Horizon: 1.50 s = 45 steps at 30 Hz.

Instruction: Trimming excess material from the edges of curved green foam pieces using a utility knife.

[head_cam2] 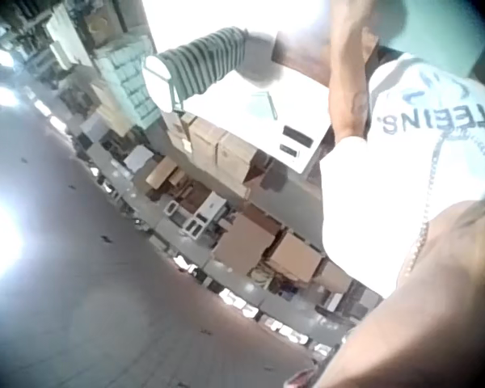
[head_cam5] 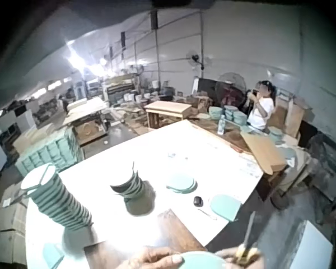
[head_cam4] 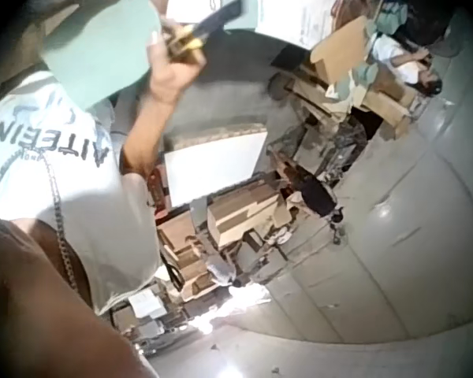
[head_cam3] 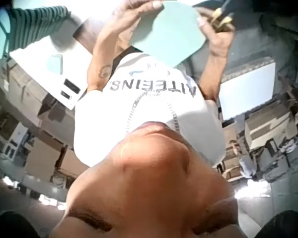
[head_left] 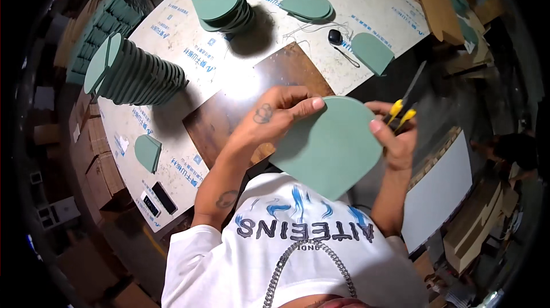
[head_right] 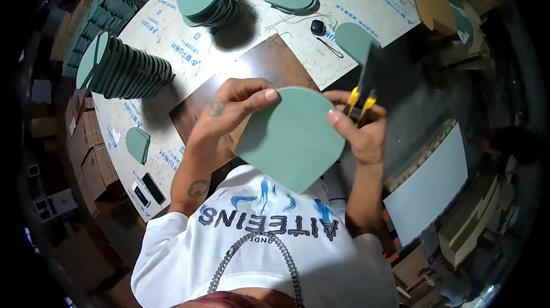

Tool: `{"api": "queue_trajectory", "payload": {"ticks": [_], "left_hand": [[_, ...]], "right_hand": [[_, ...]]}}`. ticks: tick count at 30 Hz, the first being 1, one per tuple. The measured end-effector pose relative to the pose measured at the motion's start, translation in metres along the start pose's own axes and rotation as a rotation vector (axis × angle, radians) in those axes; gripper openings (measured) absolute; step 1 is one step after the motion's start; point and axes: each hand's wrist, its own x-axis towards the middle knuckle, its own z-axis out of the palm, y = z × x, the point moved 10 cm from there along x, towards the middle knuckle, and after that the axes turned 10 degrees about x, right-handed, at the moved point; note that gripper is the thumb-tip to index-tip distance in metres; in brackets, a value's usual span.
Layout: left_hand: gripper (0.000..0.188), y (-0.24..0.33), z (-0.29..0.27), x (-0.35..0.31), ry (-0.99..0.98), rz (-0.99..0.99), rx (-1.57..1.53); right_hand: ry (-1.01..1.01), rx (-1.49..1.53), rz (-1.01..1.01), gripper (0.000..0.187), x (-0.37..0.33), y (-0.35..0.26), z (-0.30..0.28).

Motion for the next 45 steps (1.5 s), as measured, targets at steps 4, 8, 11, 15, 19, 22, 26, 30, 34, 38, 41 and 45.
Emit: {"api": "queue_trajectory", "payload": {"ticks": [4, 8, 11, 15, 19, 22, 26, 30, 34, 38, 41, 45], "left_hand": [[0.033, 0.053, 0.009, -0.055, 0.022, 0.124, -0.225], [0.028, 0.065, 0.015, -0.091, 0.106, 0.126, -0.333], [0.027, 0.064, 0.019, -0.109, 0.115, 0.147, -0.335], [0.026, 0.059, 0.021, -0.125, 0.152, 0.170, -0.325], [0.023, 0.043, 0.024, -0.138, 0.131, 0.149, -0.290], [0.023, 0.029, 0.024, -0.148, 0.125, 0.139, -0.200], [0.022, 0.013, 0.020, -0.154, 0.155, -0.030, -0.331], [0.027, 0.012, 0.012, -0.164, 0.219, 0.032, -0.433], [0.029, 0.016, 0.004, -0.171, 0.188, 0.147, -0.626], [0.042, 0.021, -0.002, -0.167, 0.182, 0.271, -0.629], [0.055, 0.020, -0.014, -0.157, 0.209, 0.276, -0.559], [0.043, 0.013, -0.012, -0.133, 0.281, 0.207, -0.461]], "right_hand": [[0.128, 0.000, -0.089, 0.035, -0.009, -0.053, 0.000], [0.224, 0.004, -0.229, 0.040, -0.027, -0.091, 0.005], [0.324, 0.030, -0.312, 0.045, -0.039, -0.096, 0.007], [0.324, 0.085, -0.288, 0.048, -0.043, -0.083, 0.006], [0.311, 0.098, -0.226, 0.041, -0.049, -0.068, -0.003], [0.257, 0.097, -0.184, 0.037, -0.050, -0.059, 0.001], [0.427, 0.113, -0.248, 0.035, -0.049, -0.058, -0.002], [0.602, 0.121, -0.273, 0.033, -0.055, -0.054, -0.005], [0.354, 0.264, -0.267, 0.034, -0.039, -0.054, 0.009], [0.326, 0.536, -0.228, 0.029, -0.036, -0.045, 0.014], [0.286, 0.212, -0.313, 0.028, -0.029, -0.039, -0.002], [0.279, 0.171, -0.128, 0.027, -0.021, -0.042, 0.046]]}}
